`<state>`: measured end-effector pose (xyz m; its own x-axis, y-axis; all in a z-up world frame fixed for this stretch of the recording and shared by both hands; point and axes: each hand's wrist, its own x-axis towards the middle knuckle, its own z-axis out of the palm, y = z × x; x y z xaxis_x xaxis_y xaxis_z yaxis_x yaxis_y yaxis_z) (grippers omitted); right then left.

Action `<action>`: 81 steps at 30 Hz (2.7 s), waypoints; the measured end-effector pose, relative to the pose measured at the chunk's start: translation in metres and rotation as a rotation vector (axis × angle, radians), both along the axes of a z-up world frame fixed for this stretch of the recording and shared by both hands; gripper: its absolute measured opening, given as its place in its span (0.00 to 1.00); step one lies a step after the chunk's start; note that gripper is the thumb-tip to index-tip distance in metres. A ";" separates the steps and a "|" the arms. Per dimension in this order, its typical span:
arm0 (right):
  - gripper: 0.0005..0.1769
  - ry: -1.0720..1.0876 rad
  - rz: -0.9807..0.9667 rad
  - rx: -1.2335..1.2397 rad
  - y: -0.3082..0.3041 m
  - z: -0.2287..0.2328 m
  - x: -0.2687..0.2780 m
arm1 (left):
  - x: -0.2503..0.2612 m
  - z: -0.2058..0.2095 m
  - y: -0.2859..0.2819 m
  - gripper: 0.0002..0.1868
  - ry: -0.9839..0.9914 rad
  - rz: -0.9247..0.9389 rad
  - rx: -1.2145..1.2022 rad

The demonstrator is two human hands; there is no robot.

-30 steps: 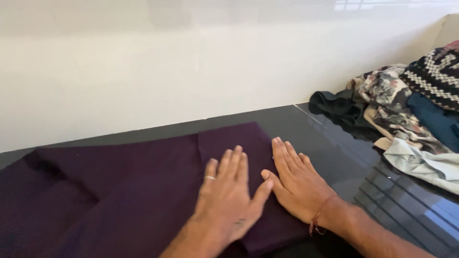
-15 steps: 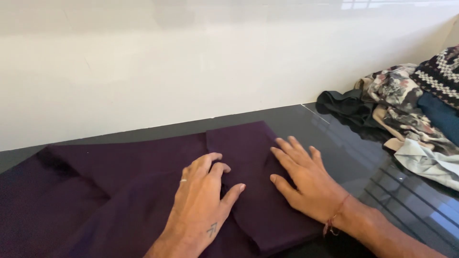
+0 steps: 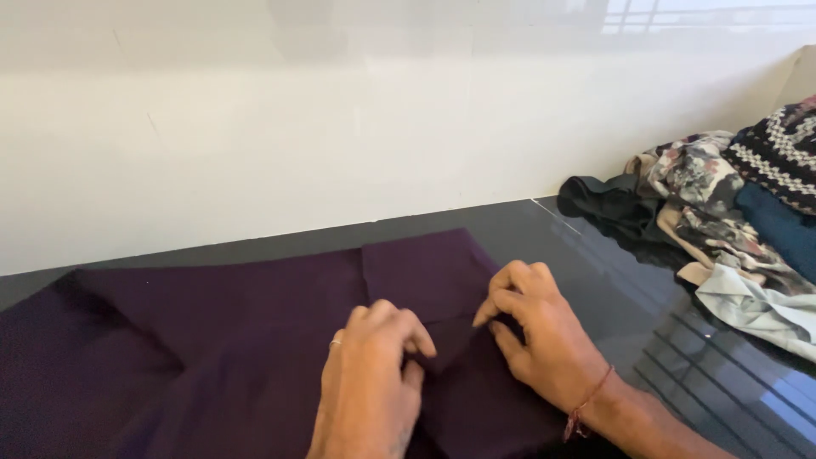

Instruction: Folding a purple long-sleeve button-up shirt and placing it on top of a stack of other folded clothes.

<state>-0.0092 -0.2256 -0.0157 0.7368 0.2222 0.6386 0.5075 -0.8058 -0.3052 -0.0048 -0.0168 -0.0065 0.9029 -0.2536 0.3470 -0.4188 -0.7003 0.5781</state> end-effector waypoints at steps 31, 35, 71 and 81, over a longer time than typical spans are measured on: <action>0.44 0.195 0.066 -0.529 -0.005 -0.011 0.000 | 0.016 -0.004 0.025 0.30 -0.108 0.019 0.381; 0.45 0.080 0.093 -0.510 0.002 -0.004 -0.011 | 0.018 -0.007 0.031 0.24 0.003 0.076 0.357; 0.43 0.830 -0.399 0.650 -0.105 0.065 0.095 | 0.027 0.010 0.051 0.41 0.230 -0.214 -0.254; 0.33 0.869 -0.240 0.437 -0.040 0.140 0.076 | 0.017 0.017 0.045 0.33 0.623 -0.150 -0.574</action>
<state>0.0668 -0.2659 0.1245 0.9811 -0.1189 -0.1523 -0.1932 -0.5858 -0.7871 0.0118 0.0286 0.0106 0.9424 -0.3222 -0.0900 0.0279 -0.1923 0.9809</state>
